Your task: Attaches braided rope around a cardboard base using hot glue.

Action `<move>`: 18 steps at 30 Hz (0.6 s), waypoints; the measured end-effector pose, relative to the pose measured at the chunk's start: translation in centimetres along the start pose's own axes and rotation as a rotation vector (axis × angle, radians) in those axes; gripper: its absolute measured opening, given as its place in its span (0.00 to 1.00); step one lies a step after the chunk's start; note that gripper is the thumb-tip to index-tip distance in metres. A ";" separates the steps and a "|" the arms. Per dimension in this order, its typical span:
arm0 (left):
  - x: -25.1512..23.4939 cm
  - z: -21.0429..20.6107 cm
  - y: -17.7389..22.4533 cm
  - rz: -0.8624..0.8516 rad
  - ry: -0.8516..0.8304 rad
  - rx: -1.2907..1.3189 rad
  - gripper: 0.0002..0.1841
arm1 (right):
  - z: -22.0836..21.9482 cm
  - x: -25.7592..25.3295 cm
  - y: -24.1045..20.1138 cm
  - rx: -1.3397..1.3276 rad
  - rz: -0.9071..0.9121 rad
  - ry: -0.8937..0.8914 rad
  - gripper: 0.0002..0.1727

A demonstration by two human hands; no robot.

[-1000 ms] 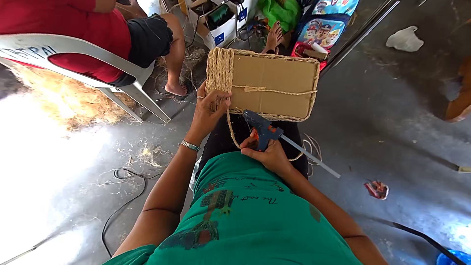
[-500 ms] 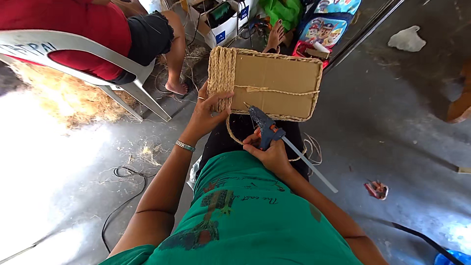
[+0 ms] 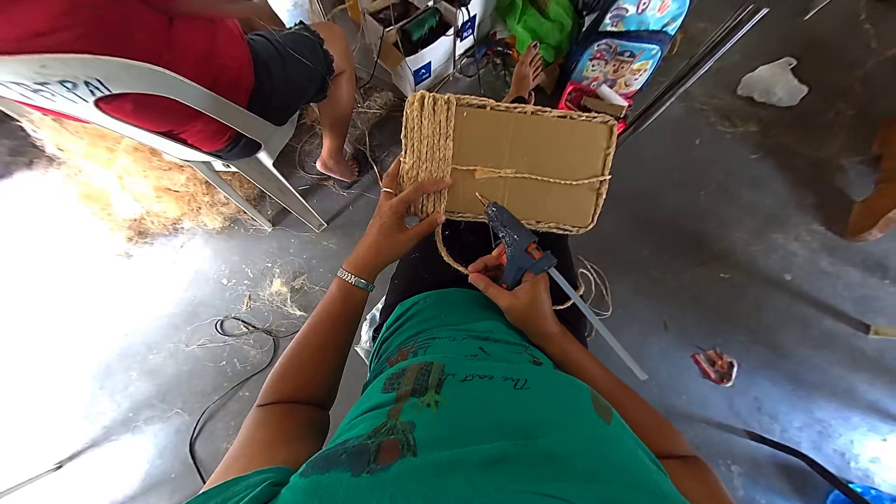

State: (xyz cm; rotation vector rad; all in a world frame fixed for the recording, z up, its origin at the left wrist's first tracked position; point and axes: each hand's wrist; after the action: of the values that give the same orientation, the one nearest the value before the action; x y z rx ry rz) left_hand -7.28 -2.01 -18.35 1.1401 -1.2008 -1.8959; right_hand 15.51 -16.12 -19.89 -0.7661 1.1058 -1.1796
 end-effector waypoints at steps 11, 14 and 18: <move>0.2 0.1 -0.4 -0.029 -0.020 0.053 0.29 | 2.2 -0.9 0.1 0.164 -0.032 -0.080 0.17; 0.2 0.0 -0.3 -0.022 -0.013 0.052 0.29 | 3.6 -1.7 -0.2 0.384 0.062 -0.096 0.21; 0.3 -0.2 -0.3 -0.011 -0.011 0.009 0.29 | 4.8 -2.7 -0.8 0.499 0.075 -0.155 0.23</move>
State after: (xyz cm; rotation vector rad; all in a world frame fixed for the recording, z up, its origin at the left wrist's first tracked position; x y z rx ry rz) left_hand -7.23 -2.19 -18.78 1.1451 -1.2125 -1.9091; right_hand 19.81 -14.06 -16.94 -0.4156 0.6641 -1.2419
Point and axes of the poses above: each hand's wrist, its own x-axis away from the middle knuckle, its own z-axis out of the back of the hand, y = z × x, and after that the axes turned 14 degrees about x, right-handed
